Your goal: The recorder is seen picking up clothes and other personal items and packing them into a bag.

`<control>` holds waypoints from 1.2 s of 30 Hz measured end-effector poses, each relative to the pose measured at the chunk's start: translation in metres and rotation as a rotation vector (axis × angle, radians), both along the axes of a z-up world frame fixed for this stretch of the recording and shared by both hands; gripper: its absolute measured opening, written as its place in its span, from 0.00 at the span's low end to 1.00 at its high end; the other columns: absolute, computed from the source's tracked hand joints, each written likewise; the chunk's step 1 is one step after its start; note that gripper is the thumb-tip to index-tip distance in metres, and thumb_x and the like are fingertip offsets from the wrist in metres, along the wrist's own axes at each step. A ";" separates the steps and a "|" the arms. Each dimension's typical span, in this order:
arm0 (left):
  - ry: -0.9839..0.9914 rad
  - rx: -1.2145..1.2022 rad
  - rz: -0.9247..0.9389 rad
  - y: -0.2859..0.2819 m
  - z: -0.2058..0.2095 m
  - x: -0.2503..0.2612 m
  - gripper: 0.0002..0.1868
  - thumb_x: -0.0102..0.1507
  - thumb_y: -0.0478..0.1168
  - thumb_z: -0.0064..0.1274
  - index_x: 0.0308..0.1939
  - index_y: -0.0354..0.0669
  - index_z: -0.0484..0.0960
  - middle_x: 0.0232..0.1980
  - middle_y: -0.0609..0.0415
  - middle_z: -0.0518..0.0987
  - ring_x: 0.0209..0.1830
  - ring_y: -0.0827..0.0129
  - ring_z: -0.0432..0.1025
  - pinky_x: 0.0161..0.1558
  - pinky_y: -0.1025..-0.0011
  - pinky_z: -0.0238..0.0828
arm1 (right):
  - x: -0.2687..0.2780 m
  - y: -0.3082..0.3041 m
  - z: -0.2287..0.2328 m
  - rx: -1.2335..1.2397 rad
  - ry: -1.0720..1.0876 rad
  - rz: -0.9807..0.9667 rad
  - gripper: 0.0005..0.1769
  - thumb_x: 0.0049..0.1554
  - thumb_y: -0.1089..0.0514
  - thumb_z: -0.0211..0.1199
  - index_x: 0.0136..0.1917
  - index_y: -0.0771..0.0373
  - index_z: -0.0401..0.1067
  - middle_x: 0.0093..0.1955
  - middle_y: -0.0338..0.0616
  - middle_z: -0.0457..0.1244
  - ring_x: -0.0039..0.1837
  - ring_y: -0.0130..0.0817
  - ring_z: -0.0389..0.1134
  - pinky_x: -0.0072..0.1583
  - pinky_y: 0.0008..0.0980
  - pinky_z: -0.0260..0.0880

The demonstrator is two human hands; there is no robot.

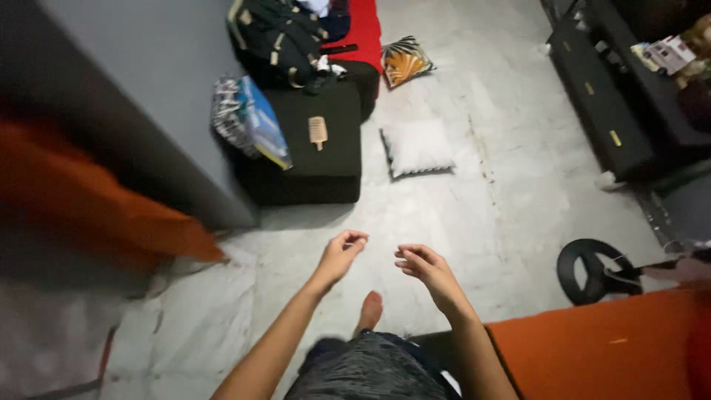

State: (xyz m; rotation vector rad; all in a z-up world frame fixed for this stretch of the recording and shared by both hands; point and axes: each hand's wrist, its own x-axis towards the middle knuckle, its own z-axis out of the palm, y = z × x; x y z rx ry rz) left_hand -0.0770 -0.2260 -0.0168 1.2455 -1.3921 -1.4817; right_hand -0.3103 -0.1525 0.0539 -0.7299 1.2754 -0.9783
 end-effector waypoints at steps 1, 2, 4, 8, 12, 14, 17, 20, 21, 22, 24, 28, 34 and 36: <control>-0.001 0.018 -0.003 -0.022 -0.003 -0.008 0.13 0.66 0.42 0.55 0.50 0.39 0.84 0.48 0.56 0.85 0.46 0.72 0.76 0.52 0.72 0.73 | -0.009 -0.023 0.002 0.018 -0.001 -0.003 0.20 0.62 0.53 0.58 0.64 0.66 0.73 0.60 0.48 0.70 0.58 0.35 0.72 0.61 0.35 0.71; 0.011 0.014 0.001 -0.044 -0.006 -0.016 0.13 0.67 0.42 0.55 0.51 0.39 0.84 0.47 0.54 0.84 0.46 0.72 0.75 0.51 0.71 0.72 | -0.018 -0.046 0.004 0.009 0.005 0.018 0.20 0.62 0.53 0.58 0.64 0.66 0.73 0.60 0.48 0.70 0.58 0.35 0.72 0.60 0.34 0.71; 0.024 0.022 0.004 -0.088 -0.006 -0.030 0.13 0.68 0.43 0.55 0.51 0.39 0.84 0.46 0.53 0.84 0.45 0.71 0.74 0.51 0.71 0.72 | -0.030 -0.096 0.011 0.013 0.009 0.037 0.20 0.63 0.53 0.59 0.63 0.67 0.73 0.60 0.48 0.70 0.57 0.34 0.72 0.60 0.34 0.71; 0.039 0.007 0.037 -0.157 0.027 -0.066 0.14 0.66 0.42 0.54 0.52 0.39 0.83 0.48 0.56 0.84 0.47 0.74 0.75 0.51 0.73 0.72 | -0.054 -0.184 0.029 -0.010 -0.021 0.103 0.20 0.63 0.53 0.58 0.63 0.66 0.73 0.60 0.47 0.70 0.58 0.32 0.72 0.60 0.33 0.71; 0.140 0.109 0.051 -0.254 -0.016 -0.095 0.14 0.66 0.42 0.55 0.52 0.40 0.82 0.48 0.56 0.83 0.46 0.74 0.74 0.46 0.70 0.73 | -0.078 -0.282 0.028 -0.026 -0.039 0.145 0.19 0.63 0.54 0.58 0.63 0.65 0.73 0.60 0.46 0.70 0.58 0.32 0.72 0.61 0.32 0.71; 0.163 0.047 0.055 -0.307 -0.032 -0.109 0.13 0.66 0.42 0.55 0.51 0.39 0.82 0.48 0.56 0.84 0.46 0.74 0.75 0.49 0.71 0.73 | -0.095 -0.335 0.006 -0.031 -0.053 0.143 0.19 0.63 0.54 0.58 0.63 0.65 0.73 0.60 0.46 0.70 0.58 0.32 0.72 0.61 0.32 0.71; 0.129 -0.035 0.062 -0.393 -0.045 -0.137 0.13 0.66 0.41 0.56 0.51 0.37 0.84 0.47 0.54 0.84 0.46 0.74 0.75 0.51 0.73 0.73 | -0.123 -0.412 -0.001 -0.034 -0.079 0.133 0.19 0.63 0.54 0.58 0.64 0.65 0.73 0.59 0.46 0.70 0.58 0.32 0.72 0.61 0.33 0.71; 0.078 -0.017 0.062 -0.455 -0.024 -0.161 0.13 0.66 0.42 0.56 0.51 0.37 0.84 0.46 0.54 0.85 0.46 0.75 0.76 0.51 0.74 0.73 | -0.137 -0.471 0.022 -0.011 -0.088 0.138 0.19 0.63 0.54 0.58 0.64 0.65 0.72 0.59 0.46 0.70 0.58 0.32 0.72 0.60 0.32 0.71; 0.099 0.011 0.049 -0.474 -0.012 -0.170 0.14 0.66 0.42 0.55 0.51 0.38 0.83 0.46 0.54 0.85 0.46 0.75 0.77 0.51 0.74 0.74 | -0.140 -0.491 0.034 -0.001 -0.070 0.141 0.19 0.63 0.55 0.58 0.64 0.65 0.72 0.59 0.46 0.70 0.58 0.32 0.72 0.60 0.32 0.71; 0.099 0.018 0.063 -0.490 -0.007 -0.177 0.14 0.66 0.42 0.55 0.51 0.38 0.83 0.46 0.54 0.85 0.46 0.75 0.77 0.51 0.74 0.74 | -0.147 -0.509 0.032 0.008 -0.070 0.154 0.19 0.63 0.55 0.58 0.64 0.65 0.72 0.59 0.46 0.70 0.58 0.32 0.72 0.60 0.32 0.71; 0.020 0.022 0.094 -0.527 0.008 -0.188 0.14 0.66 0.41 0.55 0.51 0.37 0.84 0.45 0.53 0.85 0.43 0.73 0.77 0.48 0.72 0.74 | -0.159 -0.552 0.030 0.015 -0.090 0.152 0.18 0.63 0.56 0.57 0.64 0.65 0.72 0.58 0.45 0.70 0.58 0.32 0.72 0.60 0.31 0.71; 0.134 -0.003 0.151 -0.600 -0.005 -0.210 0.14 0.65 0.41 0.56 0.51 0.36 0.82 0.48 0.54 0.84 0.47 0.73 0.78 0.51 0.73 0.74 | -0.197 -0.652 -0.024 -0.007 -0.115 0.232 0.17 0.65 0.57 0.55 0.63 0.68 0.72 0.58 0.46 0.70 0.57 0.32 0.71 0.60 0.32 0.71; 0.120 -0.060 0.332 -0.681 -0.015 -0.218 0.13 0.66 0.40 0.56 0.52 0.37 0.82 0.49 0.53 0.85 0.49 0.73 0.78 0.53 0.73 0.74 | -0.208 -0.774 0.000 0.011 -0.135 0.409 0.16 0.63 0.57 0.56 0.62 0.66 0.72 0.57 0.45 0.70 0.56 0.32 0.73 0.60 0.34 0.71; 0.119 -0.056 0.387 -0.702 -0.005 -0.218 0.12 0.65 0.37 0.57 0.51 0.35 0.83 0.49 0.52 0.84 0.48 0.72 0.77 0.53 0.72 0.73 | -0.201 -0.812 0.013 0.039 -0.113 0.465 0.16 0.64 0.57 0.57 0.62 0.66 0.72 0.57 0.46 0.70 0.56 0.33 0.72 0.61 0.34 0.70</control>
